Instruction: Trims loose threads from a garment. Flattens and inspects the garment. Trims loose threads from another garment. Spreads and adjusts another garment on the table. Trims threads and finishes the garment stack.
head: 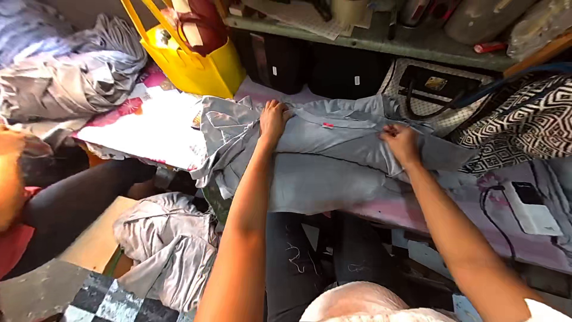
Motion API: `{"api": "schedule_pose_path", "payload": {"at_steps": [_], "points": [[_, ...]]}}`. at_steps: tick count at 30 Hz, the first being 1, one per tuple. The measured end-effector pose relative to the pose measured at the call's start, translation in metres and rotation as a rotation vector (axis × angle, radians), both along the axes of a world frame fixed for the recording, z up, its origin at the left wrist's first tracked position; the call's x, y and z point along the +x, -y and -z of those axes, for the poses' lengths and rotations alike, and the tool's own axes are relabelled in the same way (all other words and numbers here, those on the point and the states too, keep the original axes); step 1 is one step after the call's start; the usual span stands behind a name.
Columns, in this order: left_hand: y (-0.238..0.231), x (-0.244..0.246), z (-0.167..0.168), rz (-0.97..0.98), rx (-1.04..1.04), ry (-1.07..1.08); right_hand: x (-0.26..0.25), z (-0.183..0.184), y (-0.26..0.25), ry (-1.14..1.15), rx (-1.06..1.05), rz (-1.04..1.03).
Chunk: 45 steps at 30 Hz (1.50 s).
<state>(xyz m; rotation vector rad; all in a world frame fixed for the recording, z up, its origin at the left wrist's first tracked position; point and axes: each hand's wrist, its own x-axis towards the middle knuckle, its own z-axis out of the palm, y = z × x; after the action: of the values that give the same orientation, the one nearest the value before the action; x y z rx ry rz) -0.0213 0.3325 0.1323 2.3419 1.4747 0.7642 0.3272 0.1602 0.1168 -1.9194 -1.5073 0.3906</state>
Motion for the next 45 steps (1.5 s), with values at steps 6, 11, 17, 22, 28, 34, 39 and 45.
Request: {"api": "schedule_pose_path", "payload": {"at_steps": [6, 11, 17, 22, 28, 34, 39, 45], "points": [[-0.023, -0.033, 0.019, -0.122, -0.214, 0.417, -0.005, 0.032, -0.038, 0.073, 0.060, -0.018], [-0.027, -0.037, 0.012, 0.139, -0.431, 0.027, -0.009, 0.026, -0.042, 0.149, 0.013, 0.044], [0.038, 0.005, -0.023, 0.008, 0.115, 0.166, -0.010, 0.024, -0.043, 0.136, 0.001, 0.005], [0.117, 0.106, -0.023, 0.138, -0.035, 0.250, -0.015, 0.025, -0.037, 0.110, 0.051, 0.015], [0.091, 0.141, 0.016, 0.120, -0.053, 0.063, -0.018, 0.010, -0.010, 0.073, 0.244, 0.063], [0.092, 0.117, 0.022, 0.172, -0.054, 0.291, -0.063, -0.038, 0.034, -0.419, 0.009, -0.060], [0.085, 0.105, 0.023, 0.184, -0.107, 0.383, -0.078, -0.025, 0.017, -0.113, -0.102, -0.176], [0.082, 0.111, 0.023, 0.117, -0.226, 0.436, -0.088, -0.010, -0.004, 0.340, -0.047, -0.136]]}}
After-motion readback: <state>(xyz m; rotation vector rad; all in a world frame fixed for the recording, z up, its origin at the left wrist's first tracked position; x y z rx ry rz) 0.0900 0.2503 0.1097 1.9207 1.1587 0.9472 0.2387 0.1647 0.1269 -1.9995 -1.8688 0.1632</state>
